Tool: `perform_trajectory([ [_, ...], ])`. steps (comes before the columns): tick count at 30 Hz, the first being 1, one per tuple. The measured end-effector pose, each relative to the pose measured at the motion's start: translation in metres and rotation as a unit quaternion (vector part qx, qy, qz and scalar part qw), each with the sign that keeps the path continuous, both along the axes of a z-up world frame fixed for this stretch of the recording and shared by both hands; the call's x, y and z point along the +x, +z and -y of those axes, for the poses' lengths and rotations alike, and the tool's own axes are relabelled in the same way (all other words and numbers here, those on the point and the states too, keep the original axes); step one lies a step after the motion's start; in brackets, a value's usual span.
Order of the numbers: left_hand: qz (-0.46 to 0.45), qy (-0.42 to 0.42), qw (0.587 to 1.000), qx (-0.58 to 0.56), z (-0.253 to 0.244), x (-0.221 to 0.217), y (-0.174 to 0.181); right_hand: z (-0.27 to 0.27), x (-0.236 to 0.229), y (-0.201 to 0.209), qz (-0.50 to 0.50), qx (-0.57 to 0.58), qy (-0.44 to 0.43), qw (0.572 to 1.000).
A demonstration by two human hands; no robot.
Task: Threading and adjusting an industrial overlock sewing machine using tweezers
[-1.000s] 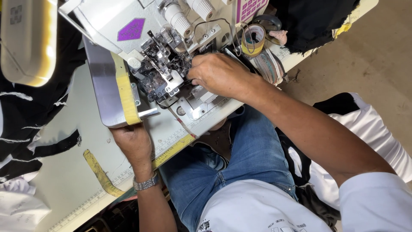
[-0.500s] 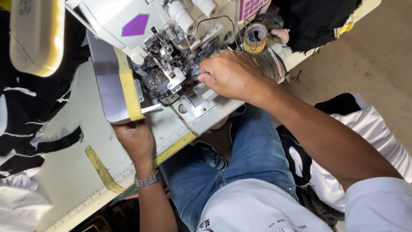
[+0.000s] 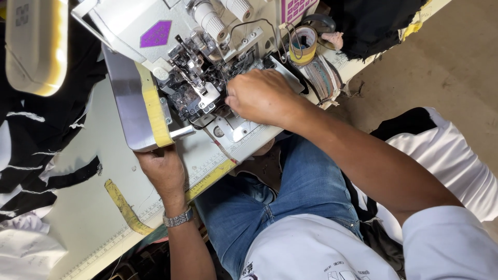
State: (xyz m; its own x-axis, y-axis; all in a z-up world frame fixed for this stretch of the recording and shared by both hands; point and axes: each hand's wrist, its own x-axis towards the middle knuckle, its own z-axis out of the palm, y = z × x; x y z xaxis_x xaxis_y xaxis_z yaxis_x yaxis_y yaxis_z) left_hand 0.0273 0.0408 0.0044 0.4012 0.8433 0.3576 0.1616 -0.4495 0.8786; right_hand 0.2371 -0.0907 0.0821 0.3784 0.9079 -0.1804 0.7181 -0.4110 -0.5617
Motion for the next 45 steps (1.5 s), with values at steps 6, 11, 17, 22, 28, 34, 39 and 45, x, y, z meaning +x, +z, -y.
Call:
perform_trajectory([
  [6,0.004,-0.008,1.0,-0.006,0.0,-0.004,-0.003,0.005,0.0,0.0,0.001,0.064,-0.03,0.997],
  [11,-0.001,-0.009,1.0,-0.002,0.005,-0.002,0.001,-0.015,-0.006,-0.018,-0.048,0.092,-0.051,0.993],
  [17,0.001,-0.013,1.0,0.004,0.001,-0.004,-0.003,-0.011,0.003,-0.018,-0.039,0.054,-0.023,0.997],
  [22,0.014,-0.021,1.0,0.005,0.003,-0.006,-0.003,0.007,0.008,0.019,-0.055,-0.017,-0.014,0.998],
  [28,0.011,-0.03,0.999,0.006,0.003,-0.006,-0.001,-0.01,-0.001,-0.018,0.0,0.074,-0.028,0.997],
  [34,0.008,-0.031,0.999,0.001,0.002,-0.007,-0.002,-0.001,0.0,-0.008,0.029,0.059,0.008,0.998],
  [39,0.007,-0.032,0.999,-0.005,0.001,-0.007,-0.004,0.014,0.008,0.006,0.03,0.056,0.003,0.998],
  [45,0.005,-0.044,0.999,-0.004,0.001,-0.005,-0.002,-0.004,0.004,-0.019,0.121,0.082,-0.013,0.989],
])
